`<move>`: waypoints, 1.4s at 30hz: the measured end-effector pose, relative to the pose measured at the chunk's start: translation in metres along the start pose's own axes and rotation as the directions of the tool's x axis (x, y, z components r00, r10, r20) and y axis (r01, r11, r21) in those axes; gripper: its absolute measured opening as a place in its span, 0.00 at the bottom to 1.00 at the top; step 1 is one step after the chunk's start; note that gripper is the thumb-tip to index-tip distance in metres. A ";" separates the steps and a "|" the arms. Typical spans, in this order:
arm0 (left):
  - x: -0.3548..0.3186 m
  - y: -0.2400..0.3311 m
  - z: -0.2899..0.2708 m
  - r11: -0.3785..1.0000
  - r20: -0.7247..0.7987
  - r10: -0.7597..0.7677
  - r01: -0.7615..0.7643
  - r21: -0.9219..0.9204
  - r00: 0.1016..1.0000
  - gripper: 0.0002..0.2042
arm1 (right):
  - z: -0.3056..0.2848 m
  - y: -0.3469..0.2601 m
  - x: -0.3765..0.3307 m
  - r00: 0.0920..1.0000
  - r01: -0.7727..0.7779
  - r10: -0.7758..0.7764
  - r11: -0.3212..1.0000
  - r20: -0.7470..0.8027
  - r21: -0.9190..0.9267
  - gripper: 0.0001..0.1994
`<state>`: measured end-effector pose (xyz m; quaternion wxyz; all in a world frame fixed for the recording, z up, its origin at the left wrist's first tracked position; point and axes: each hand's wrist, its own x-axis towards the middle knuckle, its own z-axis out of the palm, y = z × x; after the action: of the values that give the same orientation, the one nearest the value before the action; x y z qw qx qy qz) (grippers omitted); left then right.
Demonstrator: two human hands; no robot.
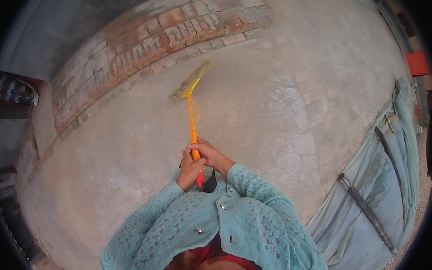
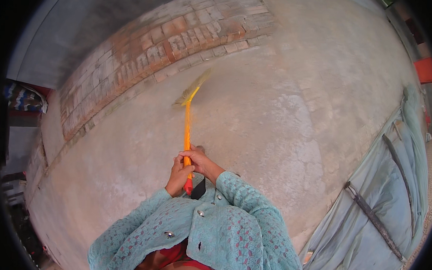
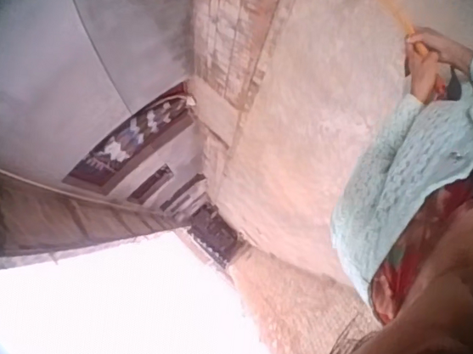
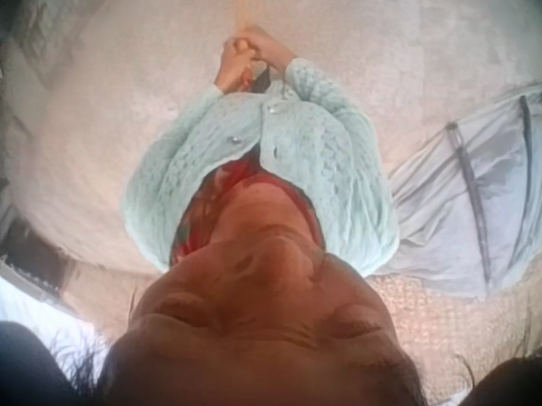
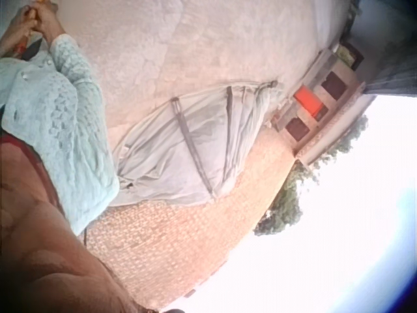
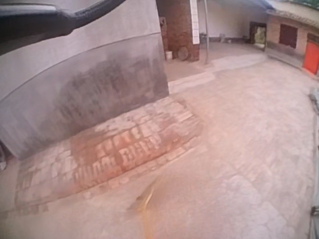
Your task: The person sweeps a concrete floor with a yellow broom, moving debris toward a corner near a brick wall. The person walks around the area, sweeping different sections and adjusting position to gather dust and small particles.
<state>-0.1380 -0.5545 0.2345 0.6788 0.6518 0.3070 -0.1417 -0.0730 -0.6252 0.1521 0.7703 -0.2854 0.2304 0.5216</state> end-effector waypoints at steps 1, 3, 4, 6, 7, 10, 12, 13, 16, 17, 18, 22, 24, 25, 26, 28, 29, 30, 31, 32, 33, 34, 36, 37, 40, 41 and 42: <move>-0.007 0.001 -0.008 0.999 0.021 -0.036 0.036 -0.003 0.999 0.22 | -0.001 0.003 0.009 0.999 -0.027 0.028 0.999 -0.034 0.024 0.23; -0.011 0.005 -0.022 0.991 0.108 -0.130 0.131 0.000 0.986 0.21 | -0.010 0.005 0.030 0.994 -0.063 0.070 0.995 -0.089 0.074 0.25; -0.012 0.006 -0.031 0.982 0.175 -0.188 0.190 0.009 0.966 0.21 | -0.021 0.000 0.038 0.990 -0.071 0.082 0.992 -0.113 0.101 0.26; -0.010 0.004 -0.046 0.969 0.240 -0.244 0.243 0.033 0.940 0.20 | -0.043 -0.004 0.045 0.988 -0.108 0.120 0.986 -0.096 0.123 0.30; -0.008 0.001 -0.053 0.969 0.238 -0.246 0.243 0.044 0.939 0.19 | -0.054 -0.006 0.045 0.987 -0.140 0.148 0.983 -0.059 0.119 0.31; -0.003 -0.013 -0.069 0.972 0.193 -0.233 0.230 0.041 0.953 0.19 | -0.092 -0.018 0.036 0.963 -0.135 0.138 0.990 -0.230 0.028 0.37; 0.002 -0.021 -0.076 0.977 0.162 -0.215 0.215 0.016 0.963 0.19 | -0.118 -0.039 0.022 0.933 -0.049 0.063 0.998 -0.354 0.049 0.43; 0.004 -0.023 -0.079 0.977 0.152 -0.210 0.213 -0.003 0.966 0.19 | -0.132 -0.055 0.011 0.940 0.006 0.015 0.998 -0.341 0.063 0.44; 0.003 -0.027 -0.085 0.975 0.146 -0.221 0.222 0.004 0.964 0.19 | -0.160 -0.094 -0.026 0.899 0.134 -0.137 0.990 -0.417 -0.036 0.44; 0.004 -0.027 -0.084 0.976 0.158 -0.218 0.219 0.012 0.963 0.19 | -0.164 -0.104 -0.037 0.871 0.125 -0.197 0.975 -0.451 -0.185 0.43; 0.006 -0.027 -0.084 0.976 0.163 -0.220 0.218 0.032 0.962 0.19 | -0.164 -0.110 -0.048 0.830 0.102 -0.258 0.942 -0.494 -0.320 0.42; 0.015 -0.035 -0.079 0.971 0.189 -0.235 0.221 0.095 0.954 0.18 | -0.154 -0.112 -0.105 0.750 0.167 -0.424 0.864 -0.508 -0.475 0.40; 0.017 -0.043 -0.077 0.963 0.188 -0.259 0.239 0.121 0.948 0.18 | -0.146 -0.102 -0.144 0.733 0.126 -0.451 0.825 -0.509 -0.550 0.41; 0.020 -0.047 -0.077 0.961 0.186 -0.265 0.244 0.130 0.946 0.18 | -0.141 -0.094 -0.164 0.753 0.126 -0.437 0.829 -0.492 -0.544 0.41; 0.022 -0.051 -0.077 0.956 0.178 -0.281 0.259 0.139 0.943 0.18 | -0.137 -0.084 -0.183 0.763 0.103 -0.400 0.851 -0.508 -0.514 0.41; 0.026 -0.058 -0.078 0.953 0.169 -0.289 0.266 0.146 0.942 0.18 | -0.128 -0.060 -0.215 0.794 0.070 -0.334 0.880 -0.508 -0.470 0.41; 0.028 -0.061 -0.078 0.947 0.153 -0.305 0.284 0.149 0.940 0.19 | -0.124 -0.047 -0.227 0.815 0.034 -0.282 0.895 -0.505 -0.445 0.41; 0.030 -0.062 -0.078 0.949 0.156 -0.296 0.273 0.155 0.942 0.18 | -0.122 -0.033 -0.238 0.847 0.008 -0.241 0.897 -0.475 -0.442 0.41; 0.031 -0.064 -0.080 0.948 0.153 -0.298 0.273 0.162 0.942 0.18 | -0.120 -0.017 -0.245 0.858 -0.015 -0.195 0.915 -0.475 -0.403 0.41; 0.032 -0.064 -0.080 0.945 0.145 -0.307 0.283 0.166 0.941 0.18 | -0.120 -0.004 -0.250 0.872 -0.029 -0.152 0.933 -0.466 -0.358 0.41; 0.033 -0.064 -0.081 0.949 0.148 -0.290 0.264 0.171 0.945 0.17 | -0.122 0.006 -0.252 0.882 -0.069 -0.107 0.934 -0.458 -0.350 0.40; 0.033 -0.064 -0.082 0.951 0.145 -0.284 0.258 0.171 0.948 0.17 | -0.126 0.014 -0.250 0.886 -0.126 -0.060 0.923 -0.460 -0.363 0.40; 0.031 -0.065 -0.084 0.952 0.140 -0.280 0.256 0.171 0.950 0.17 | -0.133 0.027 -0.240 0.887 -0.234 -0.022 0.840 -0.461 -0.489 0.41; 0.031 -0.065 -0.085 0.951 0.137 -0.283 0.258 0.171 0.949 0.17 | -0.137 0.030 -0.235 0.873 -0.313 0.006 0.774 -0.488 -0.550 0.41; 0.027 -0.066 -0.090 0.951 0.124 -0.281 0.258 0.173 0.952 0.17 | -0.154 0.018 -0.222 0.837 -0.321 -0.037 0.774 -0.545 -0.546 0.42; 0.026 -0.066 -0.091 0.950 0.118 -0.280 0.258 0.174 0.953 0.17 | -0.161 0.006 -0.220 0.824 -0.291 -0.071 0.799 -0.562 -0.527 0.42; 0.025 -0.066 -0.092 0.949 0.116 -0.285 0.262 0.176 0.952 0.17 | -0.167 -0.005 -0.217 0.811 -0.273 -0.116 0.791 -0.574 -0.547 0.43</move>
<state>-0.1796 -0.4670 0.1705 0.6184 0.6432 0.3339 -0.3039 -0.1540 -0.8862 0.1725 0.5059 -0.6509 0.2866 0.4880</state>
